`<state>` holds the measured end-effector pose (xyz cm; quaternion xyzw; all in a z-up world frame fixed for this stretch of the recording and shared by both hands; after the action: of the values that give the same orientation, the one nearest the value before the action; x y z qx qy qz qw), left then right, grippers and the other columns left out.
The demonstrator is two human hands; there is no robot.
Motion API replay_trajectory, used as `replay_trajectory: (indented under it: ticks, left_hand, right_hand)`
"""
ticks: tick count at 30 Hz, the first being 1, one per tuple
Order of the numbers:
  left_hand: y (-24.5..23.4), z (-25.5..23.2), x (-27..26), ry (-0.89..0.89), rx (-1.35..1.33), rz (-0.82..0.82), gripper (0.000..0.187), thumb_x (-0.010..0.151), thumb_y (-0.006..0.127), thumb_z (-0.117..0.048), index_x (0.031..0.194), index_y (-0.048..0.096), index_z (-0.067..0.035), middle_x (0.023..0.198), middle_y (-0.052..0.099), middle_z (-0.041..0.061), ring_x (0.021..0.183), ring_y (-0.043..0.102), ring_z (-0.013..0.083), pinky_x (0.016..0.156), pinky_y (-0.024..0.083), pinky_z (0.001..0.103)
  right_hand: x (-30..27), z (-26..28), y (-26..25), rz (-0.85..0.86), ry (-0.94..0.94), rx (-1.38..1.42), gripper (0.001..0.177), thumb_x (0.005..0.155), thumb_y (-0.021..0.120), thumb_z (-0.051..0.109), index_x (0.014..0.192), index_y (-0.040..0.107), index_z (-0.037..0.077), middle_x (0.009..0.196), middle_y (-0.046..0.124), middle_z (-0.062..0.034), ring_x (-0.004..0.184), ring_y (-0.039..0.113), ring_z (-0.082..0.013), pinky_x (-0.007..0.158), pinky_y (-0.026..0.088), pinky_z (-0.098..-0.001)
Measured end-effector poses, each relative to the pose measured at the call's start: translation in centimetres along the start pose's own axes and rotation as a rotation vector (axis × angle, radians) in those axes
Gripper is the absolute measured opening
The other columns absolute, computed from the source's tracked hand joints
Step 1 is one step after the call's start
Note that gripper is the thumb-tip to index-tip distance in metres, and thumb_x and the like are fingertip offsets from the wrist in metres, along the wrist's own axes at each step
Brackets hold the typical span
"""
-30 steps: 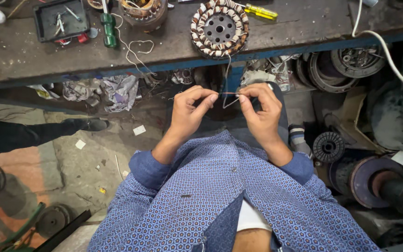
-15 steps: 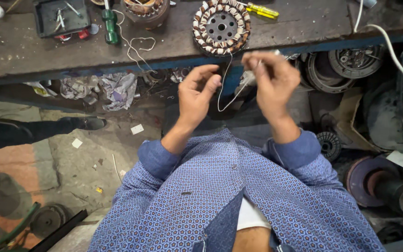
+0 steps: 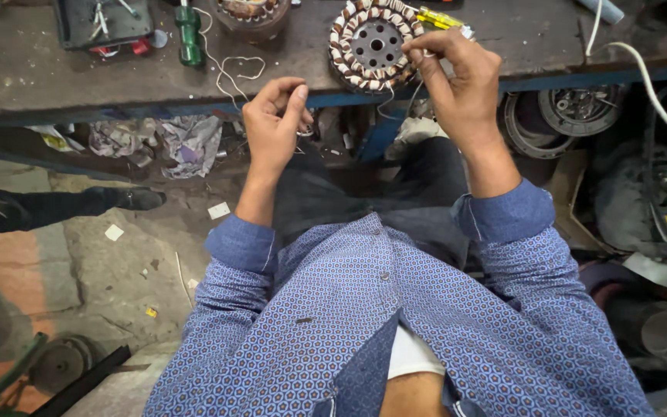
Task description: The person sits on the floor and winds a thin white wire around the slots of a circular motor stator. They repeatedly thread the wire through the slots and pull it tight by hand.
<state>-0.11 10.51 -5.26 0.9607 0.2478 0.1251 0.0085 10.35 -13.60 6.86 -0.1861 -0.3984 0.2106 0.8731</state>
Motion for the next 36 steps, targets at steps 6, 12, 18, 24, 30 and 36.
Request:
replay_trajectory:
  ticks: [6,12,18,24,30,36]
  left_hand:
    - [-0.2,1.8,0.4,-0.069,-0.137,-0.030,0.022,0.103,0.069,-0.017,0.112,0.070,0.004,0.071,0.069,0.004,0.056,0.065,0.0082,0.052,0.049,0.022]
    - [-0.4,1.8,0.6,-0.086,-0.127,-0.019,0.024,0.103,0.069,-0.018,0.111,0.071,0.004,0.068,0.069,0.003,0.053,0.064,0.0082,0.049,0.049,0.022]
    - [-0.4,2.2,0.5,-0.091,-0.112,-0.028,0.025,0.103,0.070,-0.019,0.112,0.072,0.004,0.065,0.069,0.003,0.052,0.062,0.0074,0.050,0.047,0.021]
    - [-0.5,2.1,0.3,-0.091,-0.185,-0.018,0.022,0.102,0.070,-0.016,0.113,0.072,0.003,0.071,0.070,0.003,0.056,0.064,0.0079,0.051,0.048,0.022]
    - [-0.6,2.6,0.2,-0.083,-0.203,0.005,0.019,0.102,0.071,-0.013,0.114,0.072,0.002,0.073,0.070,0.003,0.057,0.064,0.0081,0.052,0.048,0.022]
    - [-0.7,2.6,0.0,-0.068,-0.186,0.018,0.019,0.103,0.070,-0.012,0.116,0.073,0.001,0.074,0.069,0.002,0.059,0.063,0.0074,0.054,0.047,0.022]
  right_hand:
    - [0.6,-0.1,0.1,0.107,-0.082,-0.118,0.015,0.104,0.069,-0.006,0.115,0.070,0.003,0.108,0.075,-0.0102,0.098,0.073,-0.0240,0.086,0.055,-0.0340]
    - [1.5,-0.4,-0.2,0.156,-0.082,-0.154,0.009,0.104,0.070,-0.004,0.110,0.069,0.003,0.105,0.074,-0.0092,0.096,0.073,-0.0238,0.084,0.054,-0.0355]
    - [1.7,0.0,-0.1,0.176,-0.182,-0.212,0.011,0.103,0.069,-0.005,0.111,0.070,0.002,0.103,0.074,-0.0088,0.095,0.072,-0.0265,0.089,0.053,-0.0377]
    - [2.7,-0.2,0.6,0.215,-0.166,-0.198,0.007,0.104,0.072,-0.002,0.109,0.071,0.002,0.101,0.073,-0.0101,0.091,0.071,-0.0260,0.084,0.053,-0.0375]
    - [2.7,-0.3,1.0,0.242,-0.173,-0.228,0.007,0.104,0.072,-0.001,0.110,0.070,0.001,0.099,0.073,-0.0106,0.093,0.071,-0.0263,0.082,0.053,-0.0371]
    - [3.5,-0.6,1.1,0.305,-0.156,-0.194,0.005,0.105,0.070,0.001,0.110,0.070,0.001,0.099,0.072,-0.0127,0.094,0.071,-0.0278,0.084,0.054,-0.0382]
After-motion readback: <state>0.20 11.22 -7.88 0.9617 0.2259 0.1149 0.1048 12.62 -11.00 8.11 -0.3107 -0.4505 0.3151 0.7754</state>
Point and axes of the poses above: each hand's wrist, its own x-axis towards the middle knuckle, its own y-axis out of the palm, z = x × y, the point moved 4 cm from there along x, towards the middle knuckle
